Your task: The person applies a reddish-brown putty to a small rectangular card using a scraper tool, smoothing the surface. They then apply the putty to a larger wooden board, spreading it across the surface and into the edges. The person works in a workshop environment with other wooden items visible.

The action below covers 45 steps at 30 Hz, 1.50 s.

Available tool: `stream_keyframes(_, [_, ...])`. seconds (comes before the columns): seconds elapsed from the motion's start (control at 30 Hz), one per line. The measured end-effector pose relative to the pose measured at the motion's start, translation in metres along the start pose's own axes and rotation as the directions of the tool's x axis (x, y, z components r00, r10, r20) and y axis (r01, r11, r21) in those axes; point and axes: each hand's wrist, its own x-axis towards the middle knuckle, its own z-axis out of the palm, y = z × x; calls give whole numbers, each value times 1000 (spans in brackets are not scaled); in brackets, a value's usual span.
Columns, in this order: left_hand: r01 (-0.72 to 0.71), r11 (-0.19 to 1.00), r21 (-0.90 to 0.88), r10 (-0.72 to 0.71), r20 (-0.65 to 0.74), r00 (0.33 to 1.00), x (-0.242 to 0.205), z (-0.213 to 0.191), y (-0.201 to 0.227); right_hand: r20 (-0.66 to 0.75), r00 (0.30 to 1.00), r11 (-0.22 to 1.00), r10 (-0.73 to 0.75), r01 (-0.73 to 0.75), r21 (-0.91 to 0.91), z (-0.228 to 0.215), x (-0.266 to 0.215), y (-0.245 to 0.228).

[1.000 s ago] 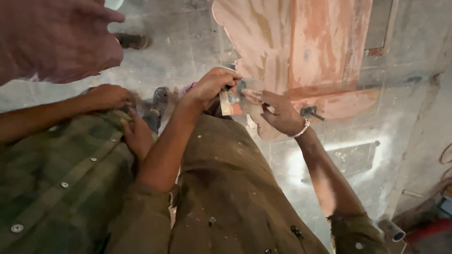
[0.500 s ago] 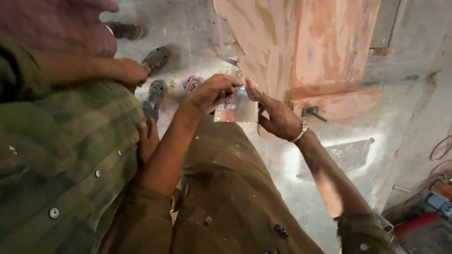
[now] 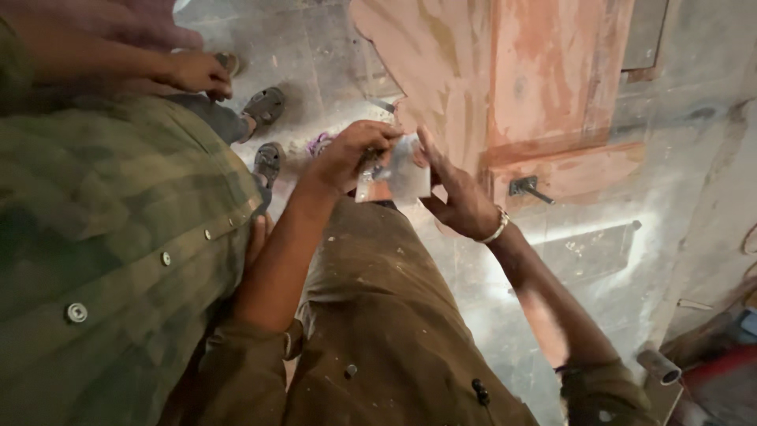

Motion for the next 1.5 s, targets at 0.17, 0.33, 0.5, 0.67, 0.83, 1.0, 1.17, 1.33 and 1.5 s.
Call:
stream_keyframes(0.17, [-17,999,37,22,-133,991,-10,-6,5,23,1000,996,-13,15,-91,-20,-5,5])
stream_keyframes(0.33, [-125,974,190,129,-6,992,-10,20,15,96,995,867,-14,-36,496,-12,4,14])
stream_keyframes(0.5, [-122,983,-139,106,-115,988,-11,51,47,92,985,952,-148,117,282,-41,14,14])
stream_keyframes(0.67, [-67,969,236,89,-83,993,0,73,49,-76,986,963,-150,129,-236,-57,33,-15])
stream_keyframes(0.83, [-372,846,382,439,-104,892,0,85,45,-88,952,843,-292,213,-493,-66,21,-32])
stream_keyframes(1.0, [-106,993,-55,86,-292,953,2,79,24,-59,936,747,-346,237,-621,-79,16,-23])
stream_keyframes(1.17, [-134,987,-94,100,-301,948,23,64,-14,-89,956,785,-279,173,-595,-64,24,-11])
stream_keyframes(1.33, [-225,941,-253,117,-383,916,17,45,-24,-71,949,846,-308,239,-476,-72,13,10])
stream_keyframes(1.5, [-192,950,245,247,-218,944,-4,61,-18,-121,993,830,12,57,555,-74,-6,16])
